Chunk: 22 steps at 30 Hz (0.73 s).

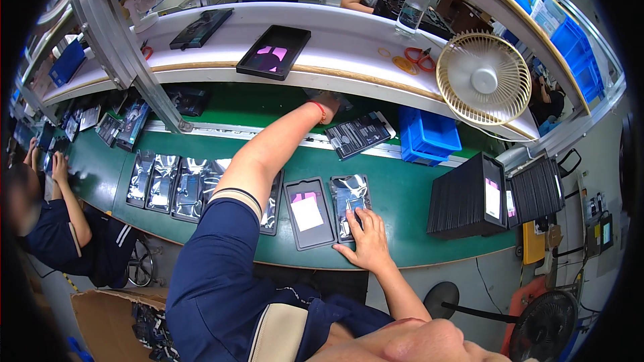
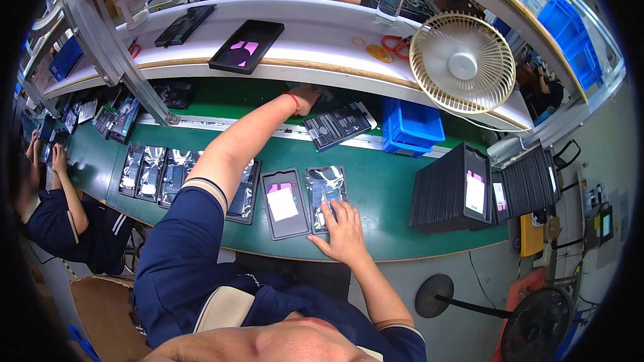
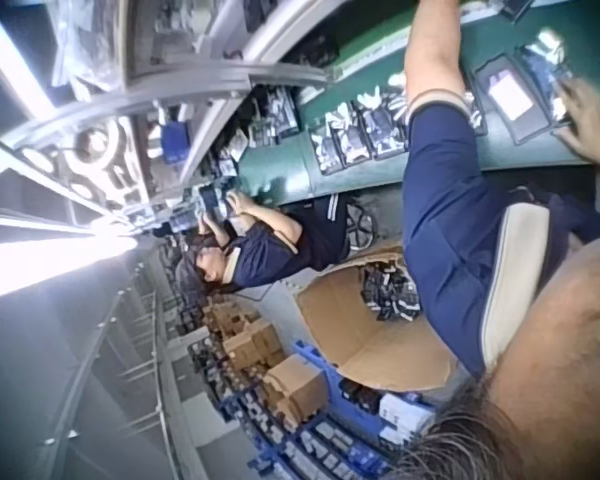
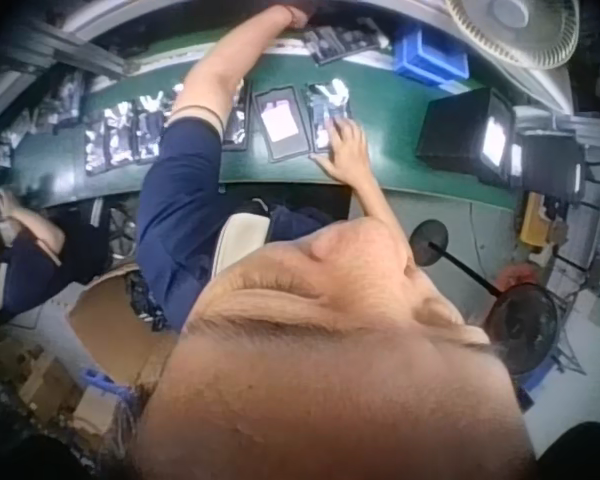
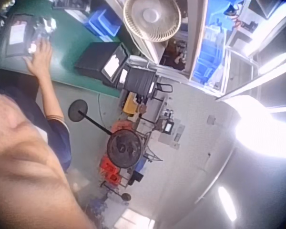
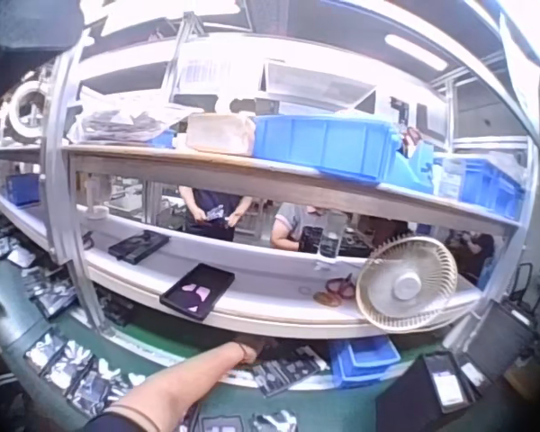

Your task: The recorder is seen placing electronic components into individual anti-static bags and then into product boxes on an assembly line.

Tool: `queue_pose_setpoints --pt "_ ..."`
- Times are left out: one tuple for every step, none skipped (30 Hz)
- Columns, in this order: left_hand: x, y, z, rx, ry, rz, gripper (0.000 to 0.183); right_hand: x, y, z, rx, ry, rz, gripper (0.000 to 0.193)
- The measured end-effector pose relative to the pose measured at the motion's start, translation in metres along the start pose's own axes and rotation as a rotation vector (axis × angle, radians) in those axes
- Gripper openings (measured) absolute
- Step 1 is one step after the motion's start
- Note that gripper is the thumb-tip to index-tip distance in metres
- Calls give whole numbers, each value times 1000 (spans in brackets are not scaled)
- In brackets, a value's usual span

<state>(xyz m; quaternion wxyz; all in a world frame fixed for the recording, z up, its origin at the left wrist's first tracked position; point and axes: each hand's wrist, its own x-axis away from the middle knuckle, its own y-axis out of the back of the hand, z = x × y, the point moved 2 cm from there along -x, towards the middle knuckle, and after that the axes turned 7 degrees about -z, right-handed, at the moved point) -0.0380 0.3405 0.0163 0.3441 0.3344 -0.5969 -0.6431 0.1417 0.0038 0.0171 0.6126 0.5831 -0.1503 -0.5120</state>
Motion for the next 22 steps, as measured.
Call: queue_pose_setpoints --pt "2 5 0 49 -12 22 57 0 0 -1 5 0 -2 82" --pt "4 10 -1 97 -23 43 62 -1 1 -1 9 1 -4 81" --pt "6 15 -6 94 -26 40 62 -2 3 -1 18 -5 -2 80" --pt "9 20 -10 163 36 48 66 0 3 -1 22 -6 -7 80" --pt "15 31 -11 230 109 48 71 0 2 0 20 -3 -12 80" --pt "10 21 -7 234 110 16 72 0 1 1 19 -1 -18 80" --pt "9 23 -8 202 60 -26 67 0 1 1 27 -1 -20 79" --pt "8 26 -9 170 9 -69 63 1 2 1 35 6 -25 79" --pt "5 28 -9 170 9 -80 63 1 2 2 26 0 -30 78" --pt "2 29 -11 107 -14 -18 59 2 2 2 15 -11 -34 78" --pt "-1 29 -13 44 -37 45 55 3 0 0 22 -15 -33 78" --pt "-4 28 -19 44 -42 39 55 4 1 0 28 -16 -36 78" --pt "-8 24 -24 -51 -26 40 48 5 1 0 31 -20 -34 78" --pt "-3 18 -17 -150 15 48 41 2 0 5 17 -2 -27 77" --pt "-4 -3 -2 -147 121 -83 28 -1 -2 10 13 20 -21 77" --pt "-4 -5 -2 -145 118 -81 28 0 -1 9 14 16 -19 77" --pt "0 -6 2 -113 125 -174 25 -1 -1 8 6 19 -27 77" --pt "5 -7 6 -83 136 -264 26 -2 -1 9 -6 25 -33 77" --pt "0 21 -25 -108 47 -52 28 3 1 -2 18 -25 -38 77" --pt "5 30 -27 -110 48 -45 28 3 2 -2 22 -27 -43 77" --pt "13 35 -22 -76 71 23 34 3 1 -1 19 -18 -43 77" --pt "16 37 -14 -40 95 88 44 2 -3 -2 1 -21 -32 77"
